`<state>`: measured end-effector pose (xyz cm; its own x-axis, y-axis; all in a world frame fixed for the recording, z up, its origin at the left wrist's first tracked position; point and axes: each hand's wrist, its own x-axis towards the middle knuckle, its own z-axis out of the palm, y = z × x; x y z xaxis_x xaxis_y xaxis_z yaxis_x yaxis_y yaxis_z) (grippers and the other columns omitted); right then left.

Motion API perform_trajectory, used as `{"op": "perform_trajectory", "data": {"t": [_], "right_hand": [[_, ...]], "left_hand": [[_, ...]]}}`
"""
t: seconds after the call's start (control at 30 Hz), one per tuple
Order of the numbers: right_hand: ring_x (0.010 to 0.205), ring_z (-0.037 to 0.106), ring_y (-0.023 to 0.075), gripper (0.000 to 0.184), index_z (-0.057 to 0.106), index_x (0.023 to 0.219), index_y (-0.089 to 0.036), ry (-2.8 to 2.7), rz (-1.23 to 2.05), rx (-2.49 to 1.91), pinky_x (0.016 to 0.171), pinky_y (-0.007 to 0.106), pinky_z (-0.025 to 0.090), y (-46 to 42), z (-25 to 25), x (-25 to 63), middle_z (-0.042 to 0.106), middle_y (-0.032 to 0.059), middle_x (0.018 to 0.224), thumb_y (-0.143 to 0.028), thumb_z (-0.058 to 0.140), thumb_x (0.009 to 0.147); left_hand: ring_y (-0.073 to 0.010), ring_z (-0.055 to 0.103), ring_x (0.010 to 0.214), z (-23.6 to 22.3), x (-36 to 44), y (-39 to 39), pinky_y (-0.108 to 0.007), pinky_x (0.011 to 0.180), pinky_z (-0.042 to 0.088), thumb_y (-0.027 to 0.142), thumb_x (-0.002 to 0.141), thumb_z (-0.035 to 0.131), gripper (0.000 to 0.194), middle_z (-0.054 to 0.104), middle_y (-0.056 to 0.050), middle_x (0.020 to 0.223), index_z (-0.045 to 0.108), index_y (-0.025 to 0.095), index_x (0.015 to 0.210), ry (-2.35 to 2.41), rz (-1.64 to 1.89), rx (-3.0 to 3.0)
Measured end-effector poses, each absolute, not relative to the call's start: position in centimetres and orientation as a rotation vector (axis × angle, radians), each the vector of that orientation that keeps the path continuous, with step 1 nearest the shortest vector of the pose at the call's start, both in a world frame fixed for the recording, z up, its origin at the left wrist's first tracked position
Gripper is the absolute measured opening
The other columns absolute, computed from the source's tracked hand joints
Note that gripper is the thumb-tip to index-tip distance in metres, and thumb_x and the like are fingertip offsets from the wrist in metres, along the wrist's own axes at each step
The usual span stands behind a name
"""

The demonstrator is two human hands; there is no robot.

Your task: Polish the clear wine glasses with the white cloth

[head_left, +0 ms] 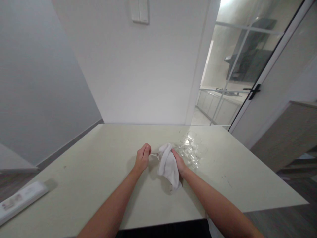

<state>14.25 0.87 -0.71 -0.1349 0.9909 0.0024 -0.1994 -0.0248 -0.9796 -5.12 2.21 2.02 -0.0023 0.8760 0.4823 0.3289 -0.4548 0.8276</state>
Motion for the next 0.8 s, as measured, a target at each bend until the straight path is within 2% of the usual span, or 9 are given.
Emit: {"op": "perform_trajectory", "data": {"t": [0.1, 0.2, 0.27, 0.37, 0.47, 0.67, 0.8], "right_hand": [[0.095, 0.065, 0.0255, 0.046, 0.061, 0.113, -0.02, -1.049, 1.499, -0.872, 0.085, 0.04, 0.051, 0.7, -0.5, 14.0, 0.07, 0.0069, 0.099, -0.052, 0.053, 0.081], [0.098, 0.063, 0.0228, 0.043, 0.061, 0.113, -0.026, -1.183, 1.381, -0.841, 0.089, 0.038, 0.049, 0.8, -0.3, 14.1, 0.068, 0.0027, 0.107, -0.035, 0.066, 0.072], [0.096, 0.063, 0.0215, 0.042, 0.062, 0.11, -0.025, -1.299, 1.332, -0.896, 0.089, 0.037, 0.049, 0.8, -0.3, 14.3, 0.069, 0.0028, 0.104, -0.032, 0.069, 0.07], [0.088, 0.063, 0.0207, 0.037, 0.064, 0.103, -0.023, -1.436, 1.326, -0.931, 0.084, 0.036, 0.05, 0.6, -0.4, 14.5, 0.07, 0.0034, 0.095, -0.035, 0.07, 0.069], [0.086, 0.063, 0.0209, 0.034, 0.066, 0.098, -0.023, -1.482, 1.303, -0.901, 0.087, 0.038, 0.05, 0.7, -0.9, 14.6, 0.07, 0.0039, 0.092, -0.039, 0.072, 0.069], [0.099, 0.062, 0.0278, 0.034, 0.07, 0.087, -0.023, -1.477, 1.196, -1.009, 0.102, 0.05, 0.04, 1.3, -2.2, 14.7, 0.072, 0.0068, 0.096, -0.051, 0.07, 0.068], [0.099, 0.062, 0.029, 0.033, 0.07, 0.082, -0.023, -1.493, 1.168, -1.061, 0.101, 0.052, 0.04, 1.0, -1.8, 14.7, 0.072, 0.0071, 0.092, -0.052, 0.071, 0.067]], "left_hand": [[-0.0126, 0.038, 0.055, 1.8, -4.9, 3.0, -0.024, 0.05, 0.031, 0.05, 0.093, 0.031, 0.042, 0.041, 0.002, 0.06, 0.044, 0.02, 0.067, 1.279, 1.52, 1.512], [-0.0122, 0.039, 0.055, 1.6, -4.9, 3.2, -0.024, 0.049, 0.03, 0.052, 0.093, 0.032, 0.044, 0.042, 0.002, 0.06, 0.045, 0.02, 0.067, 1.268, 1.476, 1.487], [-0.0118, 0.039, 0.055, 1.6, -4.9, 3.0, -0.024, 0.049, 0.03, 0.054, 0.093, 0.033, 0.045, 0.042, 0.002, 0.06, 0.046, 0.019, 0.067, 1.201, 1.41, 1.584], [-0.0118, 0.038, 0.055, 1.6, -4.9, 2.5, -0.025, 0.052, 0.031, 0.054, 0.093, 0.033, 0.045, 0.041, 0.002, 0.06, 0.047, 0.019, 0.067, 1.109, 1.319, 1.753], [-0.0128, 0.037, 0.057, 1.8, -5.0, 2.1, -0.026, 0.055, 0.031, 0.054, 0.094, 0.031, 0.045, 0.041, 0.002, 0.061, 0.045, 0.02, 0.068, 1.087, 1.299, 1.846], [-0.0147, 0.039, 0.061, 2.3, -5.1, 1.8, -0.027, 0.058, 0.032, 0.055, 0.092, 0.031, 0.044, 0.041, 0.001, 0.063, 0.044, 0.021, 0.068, 1.102, 1.303, 1.873], [-0.0145, 0.039, 0.061, 2.5, -5.1, 1.7, -0.027, 0.059, 0.032, 0.053, 0.092, 0.032, 0.043, 0.041, 0.001, 0.063, 0.044, 0.021, 0.066, 1.114, 1.301, 1.88]]}}
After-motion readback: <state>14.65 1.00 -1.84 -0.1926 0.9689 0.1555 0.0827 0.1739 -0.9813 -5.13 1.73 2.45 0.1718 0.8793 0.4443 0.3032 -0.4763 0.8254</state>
